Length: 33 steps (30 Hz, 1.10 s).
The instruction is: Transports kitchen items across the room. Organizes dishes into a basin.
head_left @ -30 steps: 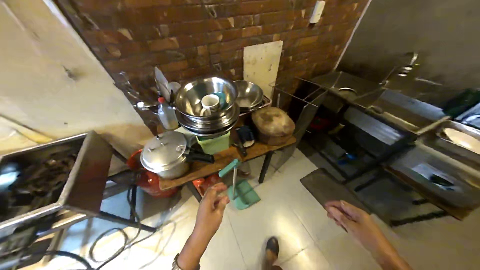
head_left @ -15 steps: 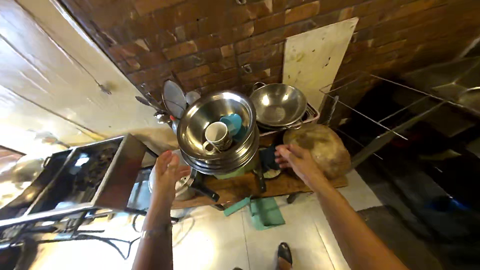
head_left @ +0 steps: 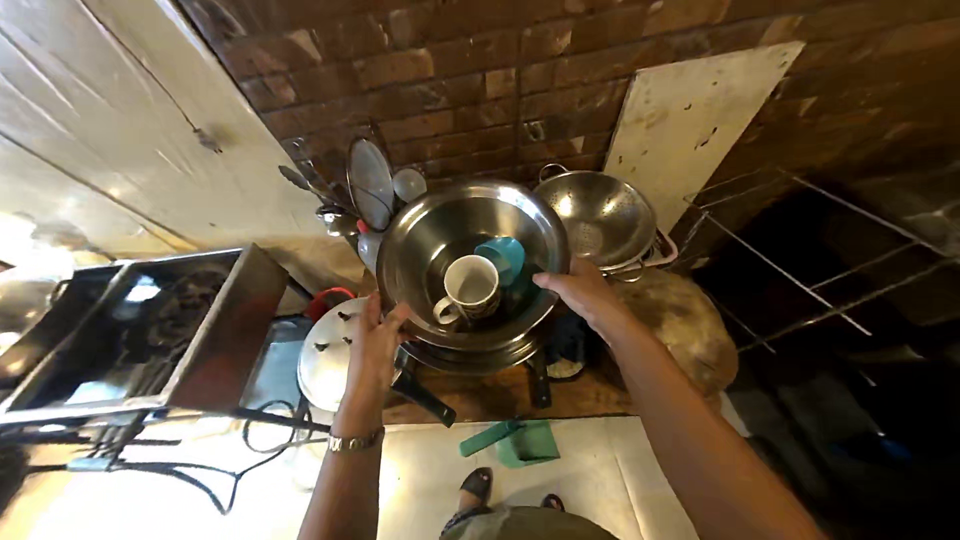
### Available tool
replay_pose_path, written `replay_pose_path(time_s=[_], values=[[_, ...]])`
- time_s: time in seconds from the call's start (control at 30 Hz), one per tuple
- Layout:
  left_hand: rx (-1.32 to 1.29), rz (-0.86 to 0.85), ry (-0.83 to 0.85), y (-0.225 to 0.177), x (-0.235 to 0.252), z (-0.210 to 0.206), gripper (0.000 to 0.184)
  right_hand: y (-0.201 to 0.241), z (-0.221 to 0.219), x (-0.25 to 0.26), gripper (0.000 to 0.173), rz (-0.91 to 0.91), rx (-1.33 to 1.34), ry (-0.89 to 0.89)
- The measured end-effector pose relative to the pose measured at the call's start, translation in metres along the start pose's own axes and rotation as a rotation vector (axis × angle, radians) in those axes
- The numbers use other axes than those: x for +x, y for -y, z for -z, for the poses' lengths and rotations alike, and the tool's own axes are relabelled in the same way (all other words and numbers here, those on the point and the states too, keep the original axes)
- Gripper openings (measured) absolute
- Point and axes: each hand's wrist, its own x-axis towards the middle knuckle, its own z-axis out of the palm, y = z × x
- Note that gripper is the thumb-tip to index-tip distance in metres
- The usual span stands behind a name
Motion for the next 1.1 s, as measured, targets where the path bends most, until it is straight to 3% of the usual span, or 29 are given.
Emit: replay_pose_path(time_s=[0.1, 0.23, 0.33, 0.43, 0.53, 0.67, 0.77, 0.87, 1.1], values=[[0.005, -0.067, 0.038, -0.008, 0.009, 0.008, 0.049, 0.013, -0.001, -0.008, 0.048, -0.067, 0.083, -0.029], [-0.004, -0.277, 0.136, -0.049, 0.030, 0.012, 0.049, 0.054, 0.012, -0.023, 0.062, -0.027, 0.198, 0.009], [-0.169, -0.454, 0.291, -0.098, 0.045, 0.006, 0.042, 0.097, 0.025, -0.035, 0.029, 0.088, 0.361, 0.015], [-0.311, -0.465, 0.489, -0.128, 0.052, 0.004, 0.053, 0.119, 0.034, -0.036, 0.022, 0.224, 0.432, -0.143], [-0.205, -0.454, 0.422, -0.107, 0.056, 0.008, 0.058, 0.123, 0.030, -0.039, 0.032, 0.325, 0.426, -0.385], [0.157, -0.471, 0.224, -0.031, 0.039, 0.007, 0.062, 0.100, 0.014, -0.028, 0.045, 0.378, 0.244, -0.617], [0.295, -0.667, 0.211, -0.001, 0.022, -0.010, 0.068, 0.073, 0.005, -0.005, 0.042, 0.321, 0.209, -0.665], [0.472, -0.803, 0.283, -0.015, 0.020, -0.023, 0.076, 0.050, -0.004, 0.003, 0.047, 0.173, 0.233, -0.631], [0.820, -0.669, 0.587, -0.054, 0.074, -0.062, 0.073, 0.031, -0.036, -0.019, 0.043, 0.185, 0.281, -0.628]])
